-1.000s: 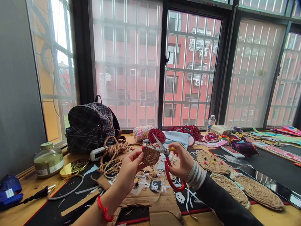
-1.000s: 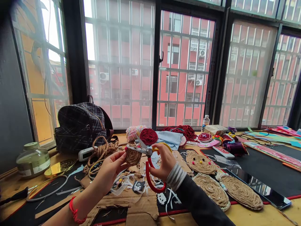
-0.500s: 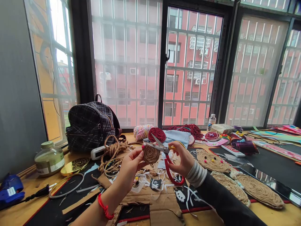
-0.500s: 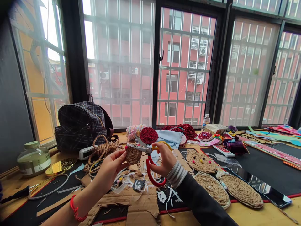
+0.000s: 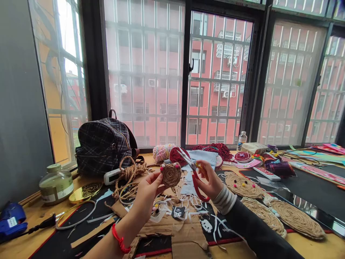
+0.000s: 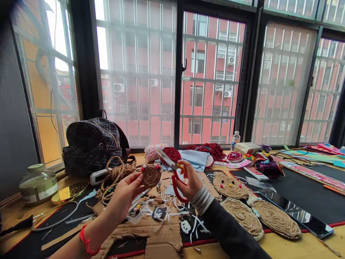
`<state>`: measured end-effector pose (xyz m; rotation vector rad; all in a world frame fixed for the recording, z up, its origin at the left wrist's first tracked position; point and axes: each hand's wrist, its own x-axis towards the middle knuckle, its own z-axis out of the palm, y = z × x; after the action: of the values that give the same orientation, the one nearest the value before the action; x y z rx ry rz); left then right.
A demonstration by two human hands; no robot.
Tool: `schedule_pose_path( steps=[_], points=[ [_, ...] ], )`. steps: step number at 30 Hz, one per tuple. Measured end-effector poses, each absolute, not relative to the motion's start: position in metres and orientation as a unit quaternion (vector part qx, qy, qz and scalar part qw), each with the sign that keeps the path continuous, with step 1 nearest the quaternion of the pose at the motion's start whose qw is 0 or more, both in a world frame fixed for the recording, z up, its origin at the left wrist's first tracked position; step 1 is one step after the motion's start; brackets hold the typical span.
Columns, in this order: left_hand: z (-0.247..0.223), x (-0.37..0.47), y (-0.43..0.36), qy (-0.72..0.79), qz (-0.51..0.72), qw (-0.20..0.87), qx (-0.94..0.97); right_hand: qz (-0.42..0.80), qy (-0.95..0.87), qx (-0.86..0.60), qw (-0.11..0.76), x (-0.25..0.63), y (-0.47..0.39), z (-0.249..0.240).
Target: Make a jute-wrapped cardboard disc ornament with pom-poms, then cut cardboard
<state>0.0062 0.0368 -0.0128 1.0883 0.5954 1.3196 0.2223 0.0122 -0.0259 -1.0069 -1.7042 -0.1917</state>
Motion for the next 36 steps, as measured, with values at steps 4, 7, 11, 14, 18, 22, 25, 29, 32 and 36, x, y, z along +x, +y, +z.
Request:
schedule_pose_path(
  steps=[4, 7, 11, 14, 18, 22, 25, 29, 32, 36],
  points=[
    [-0.015, 0.006, 0.038, 0.279, 0.598, 0.582, 0.476, -0.083, -0.669, -0.531, 0.513, 0.239, 0.031, -0.037],
    [-0.017, 0.007, 0.039, 0.29, 0.605, 0.554, 0.492, -0.096, -0.658, -0.608, 0.434, 0.247, 0.044, -0.053],
    [-0.018, 0.008, 0.039, 0.293, 0.596, 0.549, 0.508, -0.103, -0.68, -0.61, 0.395, 0.243, 0.049, -0.07],
    [-0.018, 0.009, 0.038, 0.289, 0.588, 0.552, 0.516, -0.123, -0.695, -0.601, 0.376, 0.236, 0.044, -0.068],
    [-0.016, 0.01, 0.035, 0.286, 0.577, 0.548, 0.534, -0.128, -0.732, -0.532, 0.406, 0.221, 0.028, -0.046],
    [-0.017, 0.013, 0.033, 0.285, 0.574, 0.536, 0.55, -0.051, -0.729, -0.44, 0.522, 0.204, 0.012, -0.031],
    [-0.019, 0.016, 0.034, 0.284, 0.567, 0.539, 0.554, -0.062, -0.707, -0.453, 0.54, 0.198, 0.007, -0.029],
    [-0.021, 0.017, 0.034, 0.289, 0.559, 0.544, 0.555, -0.088, -0.716, -0.451, 0.525, 0.199, 0.007, -0.029],
    [-0.02, 0.017, 0.033, 0.288, 0.558, 0.543, 0.558, -0.098, -0.718, -0.446, 0.525, 0.203, 0.007, -0.027],
    [-0.02, 0.016, 0.032, 0.289, 0.551, 0.546, 0.56, -0.108, -0.716, -0.446, 0.526, 0.204, 0.006, -0.027]
  ],
)
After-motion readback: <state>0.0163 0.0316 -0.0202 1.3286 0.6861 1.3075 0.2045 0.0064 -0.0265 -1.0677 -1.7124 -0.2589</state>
